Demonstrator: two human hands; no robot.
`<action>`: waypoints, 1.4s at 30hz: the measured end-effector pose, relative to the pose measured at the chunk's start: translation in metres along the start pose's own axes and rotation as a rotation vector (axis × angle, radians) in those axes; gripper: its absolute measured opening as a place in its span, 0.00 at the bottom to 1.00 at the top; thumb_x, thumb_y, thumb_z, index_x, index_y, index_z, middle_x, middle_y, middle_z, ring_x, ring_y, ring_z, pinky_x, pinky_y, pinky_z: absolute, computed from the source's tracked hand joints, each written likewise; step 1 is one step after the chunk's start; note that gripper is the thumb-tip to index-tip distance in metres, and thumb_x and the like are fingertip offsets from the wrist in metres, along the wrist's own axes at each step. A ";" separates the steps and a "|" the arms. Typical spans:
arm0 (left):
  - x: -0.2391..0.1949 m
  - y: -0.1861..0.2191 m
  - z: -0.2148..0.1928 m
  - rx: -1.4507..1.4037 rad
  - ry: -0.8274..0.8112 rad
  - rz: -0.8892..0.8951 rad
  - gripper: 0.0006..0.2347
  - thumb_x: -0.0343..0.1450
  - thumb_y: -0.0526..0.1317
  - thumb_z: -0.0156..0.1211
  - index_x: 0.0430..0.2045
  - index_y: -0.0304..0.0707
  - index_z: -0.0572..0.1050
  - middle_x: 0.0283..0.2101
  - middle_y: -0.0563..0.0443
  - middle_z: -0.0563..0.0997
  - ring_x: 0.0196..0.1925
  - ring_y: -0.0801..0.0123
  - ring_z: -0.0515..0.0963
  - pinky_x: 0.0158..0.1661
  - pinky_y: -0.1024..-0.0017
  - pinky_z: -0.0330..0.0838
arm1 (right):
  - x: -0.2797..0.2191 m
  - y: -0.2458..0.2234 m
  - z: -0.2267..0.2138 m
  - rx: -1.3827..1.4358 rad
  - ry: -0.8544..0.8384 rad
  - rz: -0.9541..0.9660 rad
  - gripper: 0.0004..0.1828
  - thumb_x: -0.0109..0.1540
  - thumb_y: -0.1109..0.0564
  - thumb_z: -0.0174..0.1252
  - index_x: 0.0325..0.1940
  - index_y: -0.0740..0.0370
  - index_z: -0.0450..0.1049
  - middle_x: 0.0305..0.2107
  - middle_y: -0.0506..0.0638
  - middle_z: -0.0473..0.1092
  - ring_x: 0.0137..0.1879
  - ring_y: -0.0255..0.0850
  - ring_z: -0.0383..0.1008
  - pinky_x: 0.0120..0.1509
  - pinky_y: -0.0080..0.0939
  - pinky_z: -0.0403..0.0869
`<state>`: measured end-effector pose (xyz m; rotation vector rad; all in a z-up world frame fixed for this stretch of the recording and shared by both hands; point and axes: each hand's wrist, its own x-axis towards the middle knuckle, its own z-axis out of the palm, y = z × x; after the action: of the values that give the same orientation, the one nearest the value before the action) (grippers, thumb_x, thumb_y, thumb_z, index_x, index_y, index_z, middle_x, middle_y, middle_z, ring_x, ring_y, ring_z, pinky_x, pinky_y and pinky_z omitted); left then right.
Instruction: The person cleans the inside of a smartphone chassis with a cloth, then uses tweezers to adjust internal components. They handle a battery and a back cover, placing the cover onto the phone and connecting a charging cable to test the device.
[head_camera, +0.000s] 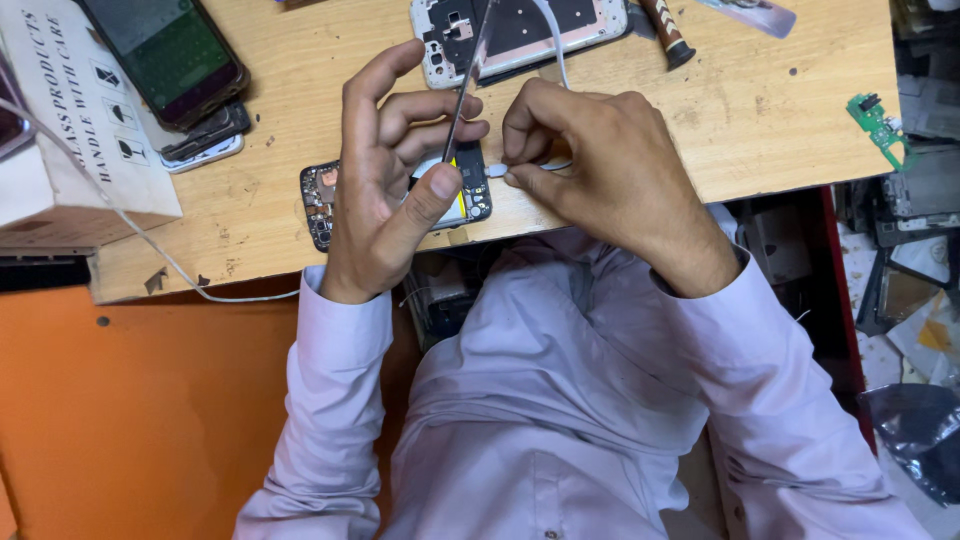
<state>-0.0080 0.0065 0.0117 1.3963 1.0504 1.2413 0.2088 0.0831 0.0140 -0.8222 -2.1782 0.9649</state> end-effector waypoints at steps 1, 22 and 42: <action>-0.001 0.001 0.000 -0.015 -0.004 -0.004 0.38 0.78 0.56 0.64 0.73 0.33 0.47 0.60 0.37 0.76 0.62 0.58 0.78 0.64 0.62 0.74 | 0.000 0.000 0.000 0.005 0.001 0.000 0.13 0.58 0.65 0.71 0.40 0.62 0.72 0.33 0.46 0.78 0.39 0.36 0.82 0.41 0.35 0.78; 0.003 0.004 0.001 -0.051 -0.014 -0.015 0.39 0.76 0.57 0.65 0.73 0.35 0.47 0.55 0.41 0.76 0.59 0.63 0.81 0.64 0.64 0.78 | 0.001 0.006 0.005 -0.032 0.018 -0.024 0.12 0.59 0.66 0.70 0.38 0.62 0.71 0.29 0.45 0.77 0.37 0.36 0.82 0.38 0.36 0.76; 0.001 -0.006 -0.006 -0.053 -0.006 -0.008 0.39 0.76 0.54 0.66 0.74 0.35 0.47 0.58 0.37 0.75 0.61 0.57 0.80 0.63 0.61 0.78 | -0.010 -0.012 0.004 -0.237 0.095 -0.138 0.13 0.60 0.60 0.71 0.44 0.59 0.74 0.32 0.47 0.78 0.39 0.46 0.81 0.38 0.44 0.73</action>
<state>-0.0135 0.0092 0.0063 1.3535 1.0103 1.2500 0.2084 0.0677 0.0190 -0.7959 -2.2606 0.5960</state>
